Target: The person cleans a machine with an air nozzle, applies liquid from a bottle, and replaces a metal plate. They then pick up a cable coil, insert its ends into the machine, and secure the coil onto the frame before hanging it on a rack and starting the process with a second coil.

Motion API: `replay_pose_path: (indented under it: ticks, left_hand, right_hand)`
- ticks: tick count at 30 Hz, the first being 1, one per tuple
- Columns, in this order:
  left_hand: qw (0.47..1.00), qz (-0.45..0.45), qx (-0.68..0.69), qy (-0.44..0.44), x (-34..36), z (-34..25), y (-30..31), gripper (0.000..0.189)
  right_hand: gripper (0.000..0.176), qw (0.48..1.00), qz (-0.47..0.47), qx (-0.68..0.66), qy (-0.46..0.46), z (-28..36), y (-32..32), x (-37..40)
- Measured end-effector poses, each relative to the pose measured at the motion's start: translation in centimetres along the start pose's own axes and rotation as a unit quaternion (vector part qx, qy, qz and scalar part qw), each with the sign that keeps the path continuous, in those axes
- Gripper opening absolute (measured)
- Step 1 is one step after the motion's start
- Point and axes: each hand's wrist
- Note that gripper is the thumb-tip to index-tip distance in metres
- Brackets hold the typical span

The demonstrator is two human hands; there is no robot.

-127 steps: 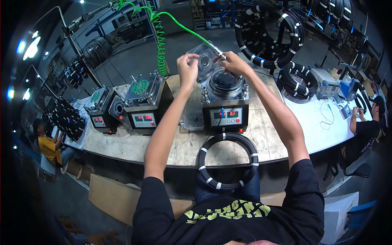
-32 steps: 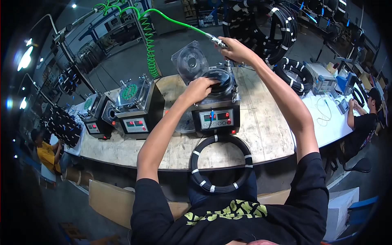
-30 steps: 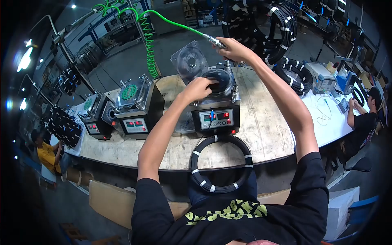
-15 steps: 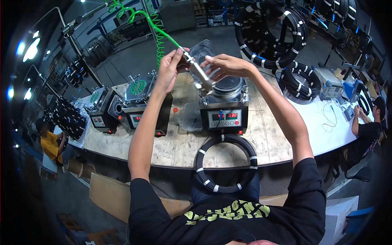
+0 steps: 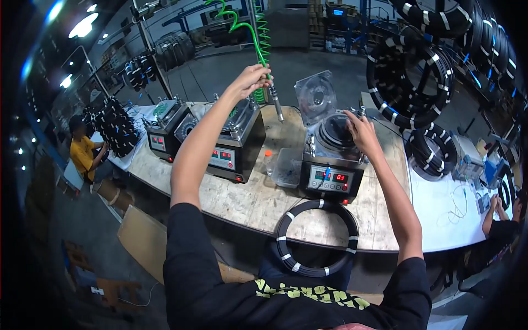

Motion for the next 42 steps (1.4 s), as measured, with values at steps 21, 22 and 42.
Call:
replay_pose_path:
  ticks: [21,22,42]
  left_hand:
    - [0.960,-0.278,0.030,0.032,-7.2,9.6,13.8,0.068]
    - [0.957,-0.287,0.042,0.021,-6.8,9.6,13.7,0.068]
    - [0.900,0.028,-0.435,0.026,11.2,27.0,-1.4,0.112]
  right_hand:
    - [0.043,0.995,-0.074,-0.056,0.025,0.3,0.1,-0.1]
    - [0.043,0.995,-0.075,-0.056,0.025,0.4,0.1,-0.1]
    - [0.042,0.992,-0.093,-0.084,0.019,-0.8,-0.8,0.0]
Point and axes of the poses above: each hand's wrist, its own x-axis away from the middle knuckle, its own y-axis out of the back of the hand, z = x × y, and after that the axes turned 4 degrees about y, right-handed
